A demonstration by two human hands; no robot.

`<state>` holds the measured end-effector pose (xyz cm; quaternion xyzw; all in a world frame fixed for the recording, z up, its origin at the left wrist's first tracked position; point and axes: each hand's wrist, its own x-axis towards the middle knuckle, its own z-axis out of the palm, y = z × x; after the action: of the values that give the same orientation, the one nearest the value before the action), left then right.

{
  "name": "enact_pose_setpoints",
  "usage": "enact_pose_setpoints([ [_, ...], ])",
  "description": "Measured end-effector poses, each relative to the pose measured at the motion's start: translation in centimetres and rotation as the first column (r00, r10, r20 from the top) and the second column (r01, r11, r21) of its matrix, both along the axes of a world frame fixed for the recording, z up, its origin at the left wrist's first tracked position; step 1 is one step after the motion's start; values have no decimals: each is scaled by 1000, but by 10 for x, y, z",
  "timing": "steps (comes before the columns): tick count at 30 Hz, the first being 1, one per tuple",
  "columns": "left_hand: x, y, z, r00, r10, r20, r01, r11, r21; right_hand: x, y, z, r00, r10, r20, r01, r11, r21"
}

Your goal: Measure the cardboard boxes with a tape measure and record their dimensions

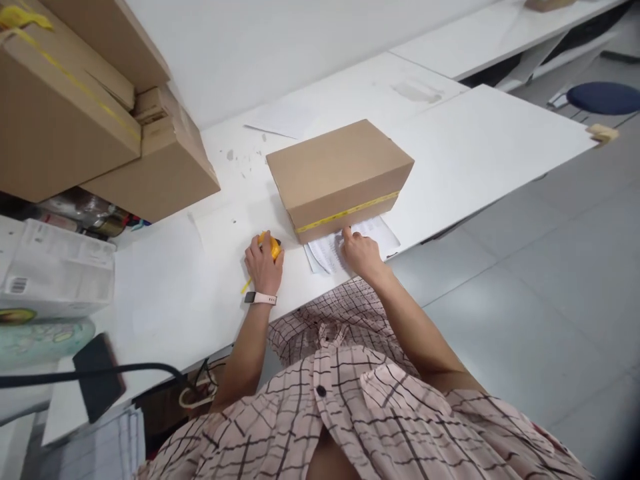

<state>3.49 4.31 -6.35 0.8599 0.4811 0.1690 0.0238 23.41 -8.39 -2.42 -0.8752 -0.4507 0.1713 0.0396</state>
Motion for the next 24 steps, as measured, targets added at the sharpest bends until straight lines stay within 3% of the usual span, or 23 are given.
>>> enact_pose_setpoints([
  [4, -1, 0, -1, 999, -12, 37, 12, 1000, -1, 11, -3, 3, 995, 63, -71, -59, 997, 55],
  [7, -2, 0, -3, 998, -23, 58, 22, 1000, 15, 29, -19, 5, 955, 145, -258, -97, 977, 189],
  [9, -2, 2, -5, 998, -23, 64, 22, 1000, 23, 42, -42, 9, 856, 204, -476, -68, 955, 287],
  [11, -2, 3, -7, 997, -21, 75, 20, 1000, 5, 56, -73, 15, 675, 264, -689, -14, 938, 345],
  [13, -2, 4, -8, 995, -19, 102, 22, 999, -27, 75, -104, 19, 542, 335, -771, 25, 910, 413],
  [15, -2, 0, -6, 984, -22, 179, 31, 998, -47, 97, -126, 17, 512, 371, -775, 162, 844, 511],
  [16, -1, -4, -3, 968, -26, 251, 41, 998, -53, 110, -131, 13, 520, 368, -771, 324, 750, 576],
  [18, 5, -15, 4, 884, -26, 467, 78, 993, -91, 134, -126, 2, 535, 318, -783, 638, 456, 620],
  [19, 10, -22, 9, 802, -9, 597, 114, 984, -138, 144, -117, -5, 531, 286, -798, 731, 321, 602],
  [20, 16, -27, 14, 691, 28, 722, 169, 965, -200, 152, -105, -12, 521, 258, -814, 783, 236, 576],
  [21, 23, -32, 20, 565, 86, 821, 242, 934, -264, 158, -91, -18, 508, 233, -829, 806, 209, 553],
  [23, 39, -38, 31, 344, 219, 913, 423, 832, -359, 161, -59, -28, 477, 190, -858, 815, 270, 513],
  [24, 47, -38, 36, 279, 272, 921, 511, 770, -382, 160, -43, -32, 468, 172, -867, 809, 311, 499],
])
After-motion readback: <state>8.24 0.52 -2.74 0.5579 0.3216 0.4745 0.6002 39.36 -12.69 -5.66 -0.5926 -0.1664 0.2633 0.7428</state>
